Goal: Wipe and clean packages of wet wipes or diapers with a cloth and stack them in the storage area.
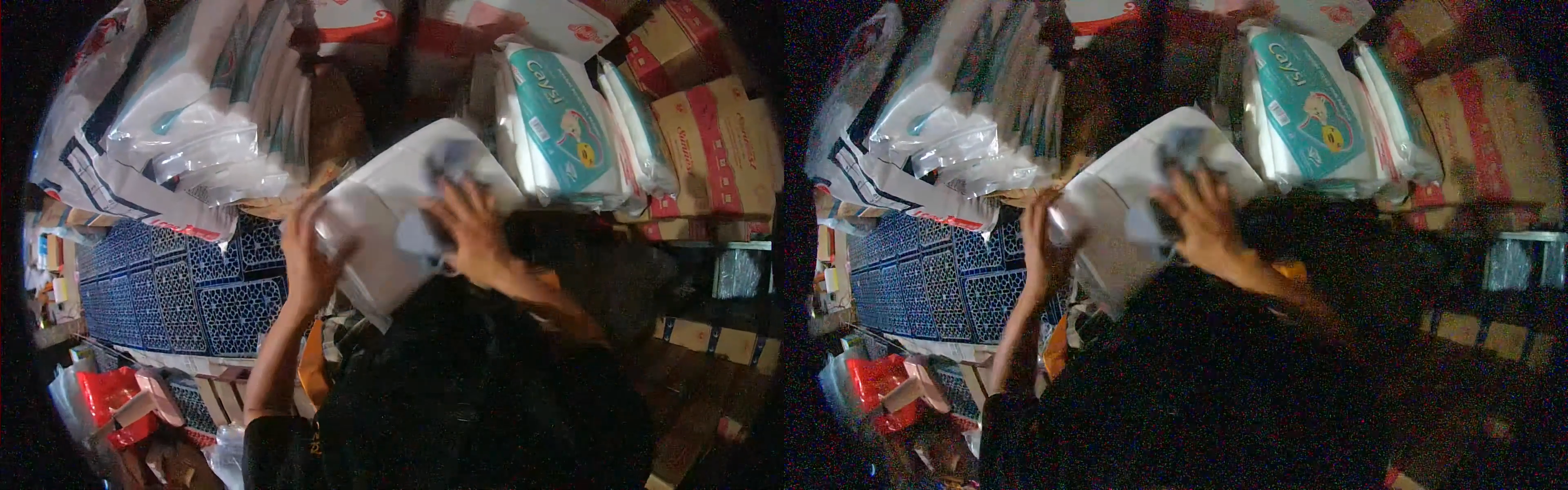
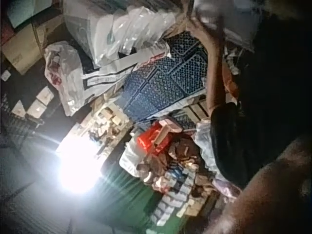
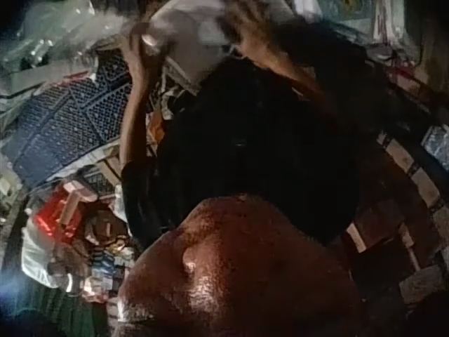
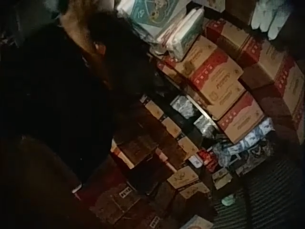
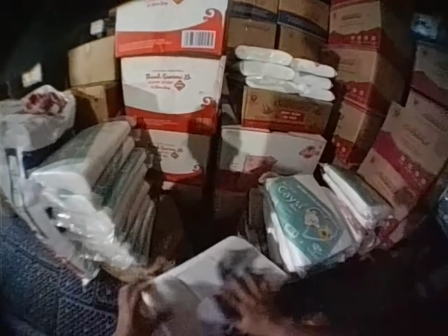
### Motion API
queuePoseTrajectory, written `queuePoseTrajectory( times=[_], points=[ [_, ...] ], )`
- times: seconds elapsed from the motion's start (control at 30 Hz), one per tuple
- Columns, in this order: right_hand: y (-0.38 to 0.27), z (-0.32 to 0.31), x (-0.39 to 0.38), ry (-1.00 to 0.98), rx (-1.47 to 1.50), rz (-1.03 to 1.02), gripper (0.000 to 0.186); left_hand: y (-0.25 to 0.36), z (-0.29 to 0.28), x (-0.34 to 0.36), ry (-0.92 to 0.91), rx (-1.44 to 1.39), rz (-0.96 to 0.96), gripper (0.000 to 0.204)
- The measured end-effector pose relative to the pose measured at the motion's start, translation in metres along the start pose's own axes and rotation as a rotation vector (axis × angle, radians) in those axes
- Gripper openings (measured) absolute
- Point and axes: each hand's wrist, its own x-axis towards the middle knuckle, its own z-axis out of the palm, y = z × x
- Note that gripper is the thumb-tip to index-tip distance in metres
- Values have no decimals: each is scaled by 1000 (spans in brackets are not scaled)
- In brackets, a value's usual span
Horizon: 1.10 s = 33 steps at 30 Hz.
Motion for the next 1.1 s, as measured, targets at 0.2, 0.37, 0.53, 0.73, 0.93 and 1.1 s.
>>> queuePoseTrajectory(
  times=[0.2, 0.37, 0.53, 0.73, 0.93, 1.1],
  points=[
    [-54, 28, 35, 81, 158, -398, 68, -43, 40, 5, 156, -941, -545, 36],
    [-28, 35, 92, 235, 183, -259, 65, -52, 44, 0, 175, -1037, -488, 34],
    [28, 18, 124, 133, 35, 155, 65, -33, 48, 9, 211, -983, -573, 37],
    [76, -1, 98, 70, 280, 478, 61, -30, 52, 4, 329, -972, -581, 42],
    [51, 12, 15, 225, -13, 335, 66, -29, 47, -2, 311, -922, -580, 50],
    [3, 6, -44, 53, -92, 141, 76, -24, 45, 2, 315, -891, -557, 48]
  ],
)
